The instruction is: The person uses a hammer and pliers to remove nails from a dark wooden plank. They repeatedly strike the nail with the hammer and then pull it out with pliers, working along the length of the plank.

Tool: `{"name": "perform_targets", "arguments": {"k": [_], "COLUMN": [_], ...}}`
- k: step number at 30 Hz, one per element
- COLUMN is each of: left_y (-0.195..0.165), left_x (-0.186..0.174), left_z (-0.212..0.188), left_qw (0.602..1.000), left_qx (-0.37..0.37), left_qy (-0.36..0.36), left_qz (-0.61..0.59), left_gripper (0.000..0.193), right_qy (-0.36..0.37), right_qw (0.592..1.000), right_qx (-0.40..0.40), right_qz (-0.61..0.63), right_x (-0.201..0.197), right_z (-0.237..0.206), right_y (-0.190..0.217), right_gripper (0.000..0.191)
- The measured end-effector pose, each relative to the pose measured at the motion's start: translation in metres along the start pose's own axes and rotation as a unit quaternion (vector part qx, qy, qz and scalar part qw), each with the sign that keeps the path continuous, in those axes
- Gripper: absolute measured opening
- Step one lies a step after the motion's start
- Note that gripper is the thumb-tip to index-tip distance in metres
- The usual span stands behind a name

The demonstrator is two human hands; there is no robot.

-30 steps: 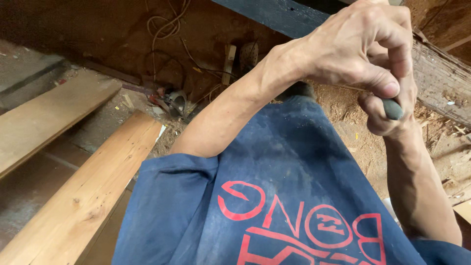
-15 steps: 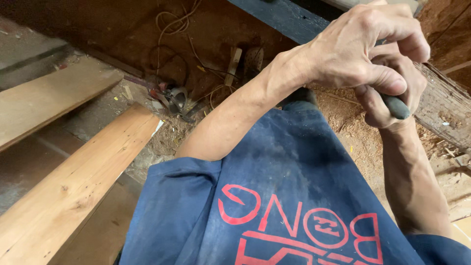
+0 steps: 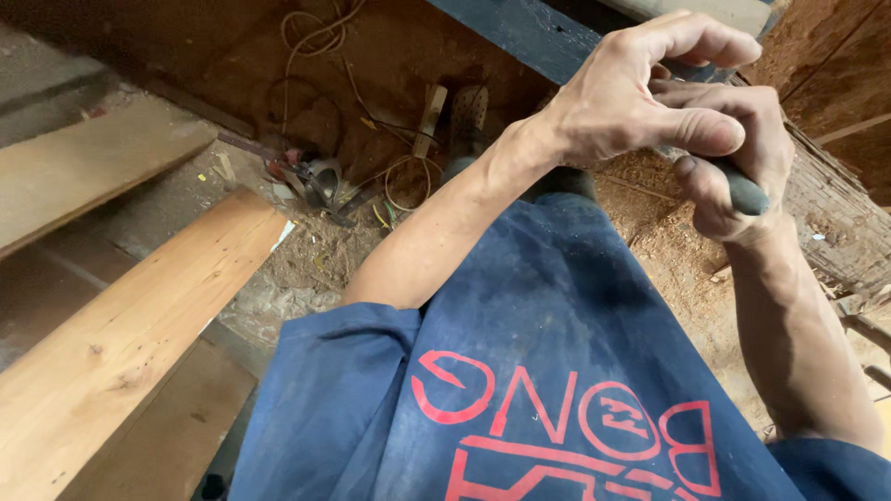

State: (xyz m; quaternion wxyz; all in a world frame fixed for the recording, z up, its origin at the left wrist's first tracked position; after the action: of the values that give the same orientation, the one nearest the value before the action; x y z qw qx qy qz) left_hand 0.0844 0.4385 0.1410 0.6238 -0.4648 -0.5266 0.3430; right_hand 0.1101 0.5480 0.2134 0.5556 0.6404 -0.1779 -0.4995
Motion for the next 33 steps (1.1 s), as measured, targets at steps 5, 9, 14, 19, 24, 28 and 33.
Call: {"name": "perform_targets", "arguments": {"k": [5, 9, 14, 19, 24, 28, 33], "left_y": [0.022, 0.023, 0.012, 0.043, 0.091, 0.112, 0.121], "left_x": [-0.001, 0.002, -0.012, -0.032, -0.054, -0.063, -0.071], "left_z": [-0.009, -0.018, -0.025, -0.032, -0.037, -0.043, -0.056], "left_qw": [0.999, 0.999, 0.979, 0.988, 0.953, 0.815, 0.813], "left_qx": [-0.029, 0.017, 0.093, 0.038, 0.035, 0.064, 0.081], "left_qy": [-0.015, -0.036, -0.1, -0.144, -0.213, -0.225, -0.234], "left_qz": [-0.002, 0.019, 0.152, 0.046, 0.213, 0.53, 0.527], "left_gripper": [0.074, 0.075, 0.066, 0.063, 0.043, 0.072, 0.08], "right_qy": [0.006, 0.049, 0.031, -0.004, -0.023, -0.055, -0.049], "right_qw": [0.989, 0.997, 0.998, 0.997, 0.994, 0.99, 0.983], "right_qx": [0.06, -0.059, -0.043, -0.075, -0.087, -0.062, -0.042], "right_qz": [0.134, 0.011, -0.029, -0.023, 0.062, 0.119, 0.171], "right_x": [0.006, 0.013, 0.016, 0.029, 0.034, 0.029, 0.028], "right_z": [0.0, -0.009, -0.006, 0.01, 0.019, 0.029, 0.06], "right_y": [-0.011, 0.002, -0.011, -0.017, -0.022, -0.042, -0.069], "right_gripper": [0.045, 0.048, 0.037, 0.034, 0.026, 0.022, 0.019]}}
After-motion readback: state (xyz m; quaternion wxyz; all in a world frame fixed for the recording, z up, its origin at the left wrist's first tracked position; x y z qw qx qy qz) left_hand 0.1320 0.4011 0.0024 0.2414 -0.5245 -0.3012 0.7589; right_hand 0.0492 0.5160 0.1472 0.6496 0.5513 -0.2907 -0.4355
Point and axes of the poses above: each hand's wrist, its own z-axis towards the middle knuckle, its own x-axis out of the palm, y = z × x, the point moved 9 cm from there along z, towards the middle knuckle, and after that the axes turned 6 degrees about -y, right-handed, at the moved point
